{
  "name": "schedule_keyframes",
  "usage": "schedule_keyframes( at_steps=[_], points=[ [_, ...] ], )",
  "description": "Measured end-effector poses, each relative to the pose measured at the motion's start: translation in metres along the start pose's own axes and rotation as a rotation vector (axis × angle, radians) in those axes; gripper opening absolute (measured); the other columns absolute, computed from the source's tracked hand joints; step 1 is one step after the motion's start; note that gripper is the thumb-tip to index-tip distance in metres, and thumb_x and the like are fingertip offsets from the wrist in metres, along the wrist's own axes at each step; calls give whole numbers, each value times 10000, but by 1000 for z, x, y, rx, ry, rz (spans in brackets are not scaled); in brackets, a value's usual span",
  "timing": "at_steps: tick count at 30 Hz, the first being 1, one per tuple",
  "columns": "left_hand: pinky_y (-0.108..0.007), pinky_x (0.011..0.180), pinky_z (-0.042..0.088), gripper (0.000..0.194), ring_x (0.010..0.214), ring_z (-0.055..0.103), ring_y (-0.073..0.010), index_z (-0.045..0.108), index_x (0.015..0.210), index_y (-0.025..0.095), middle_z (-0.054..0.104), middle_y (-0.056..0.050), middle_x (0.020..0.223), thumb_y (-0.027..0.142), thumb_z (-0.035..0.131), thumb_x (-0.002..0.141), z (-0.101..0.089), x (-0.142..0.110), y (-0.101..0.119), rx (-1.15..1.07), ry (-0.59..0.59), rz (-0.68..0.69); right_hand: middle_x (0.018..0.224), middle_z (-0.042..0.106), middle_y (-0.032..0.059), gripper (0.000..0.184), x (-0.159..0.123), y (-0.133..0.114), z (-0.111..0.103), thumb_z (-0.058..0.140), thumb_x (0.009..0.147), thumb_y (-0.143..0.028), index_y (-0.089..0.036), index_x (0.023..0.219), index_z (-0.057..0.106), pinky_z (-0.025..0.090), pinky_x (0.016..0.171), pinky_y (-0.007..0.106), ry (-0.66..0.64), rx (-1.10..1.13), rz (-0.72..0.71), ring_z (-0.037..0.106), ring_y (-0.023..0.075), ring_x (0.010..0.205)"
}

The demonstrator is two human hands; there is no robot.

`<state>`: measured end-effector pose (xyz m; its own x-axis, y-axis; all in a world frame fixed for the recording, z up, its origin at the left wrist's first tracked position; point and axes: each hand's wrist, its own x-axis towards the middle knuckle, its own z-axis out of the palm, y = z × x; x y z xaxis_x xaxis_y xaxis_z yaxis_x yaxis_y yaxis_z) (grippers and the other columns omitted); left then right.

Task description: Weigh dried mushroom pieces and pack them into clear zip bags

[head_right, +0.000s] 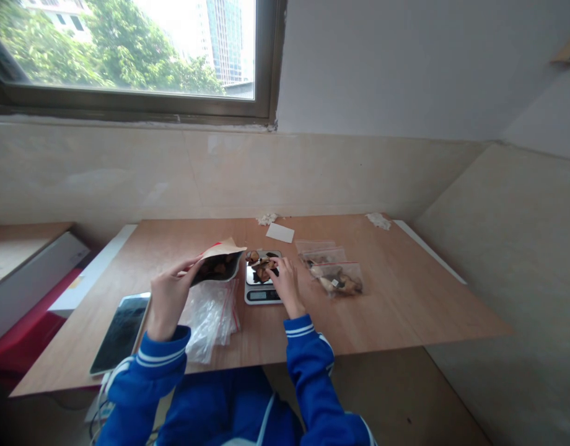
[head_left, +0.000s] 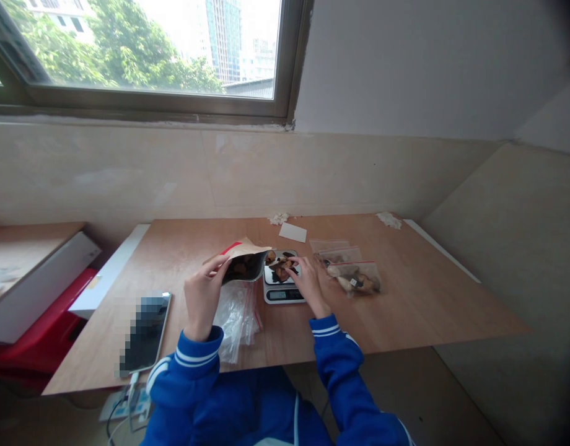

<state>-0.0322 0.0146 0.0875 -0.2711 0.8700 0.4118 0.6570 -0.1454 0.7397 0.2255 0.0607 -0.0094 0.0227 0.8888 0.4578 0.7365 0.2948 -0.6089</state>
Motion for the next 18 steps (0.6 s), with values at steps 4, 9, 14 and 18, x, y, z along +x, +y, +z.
schedule_keyframes(
  at_steps=[4, 9, 14, 18],
  points=[
    [-255, 658, 524, 243, 650, 694, -169, 764, 894, 245, 766, -15, 839, 425, 620, 817, 1, -2, 1, -23, 2, 10, 952, 607, 80, 242, 5, -29, -26, 451, 917, -259, -181, 1039, 645, 485, 786, 342, 75, 152, -6, 576, 193, 816],
    [-246, 659, 524, 249, 684, 703, -170, 760, 939, 258, 765, -8, 866, 428, 623, 818, 3, -6, 0, -64, -30, 8, 967, 657, 48, 265, 5, -97, -51, 414, 933, -181, -210, 985, 672, 505, 818, 293, -175, 391, -200, 618, 166, 908],
    [-235, 615, 516, 255, 676, 704, -175, 760, 951, 258, 758, -4, 785, 428, 616, 827, 3, -13, -3, -66, -43, 9, 1150, 661, 84, 416, -3, -142, -18, 374, 879, -30, -190, 1164, 633, 464, 977, 345, -443, 189, -298, 598, 198, 1101],
    [-235, 633, 525, 226, 677, 704, -172, 757, 949, 274, 763, 4, 816, 405, 612, 835, 3, -22, -7, -53, -44, 19, 1056, 698, 170, 376, 8, -142, 34, 431, 821, 6, -93, 1110, 650, 512, 872, 377, -500, 12, -136, 664, 262, 966]
  ],
)
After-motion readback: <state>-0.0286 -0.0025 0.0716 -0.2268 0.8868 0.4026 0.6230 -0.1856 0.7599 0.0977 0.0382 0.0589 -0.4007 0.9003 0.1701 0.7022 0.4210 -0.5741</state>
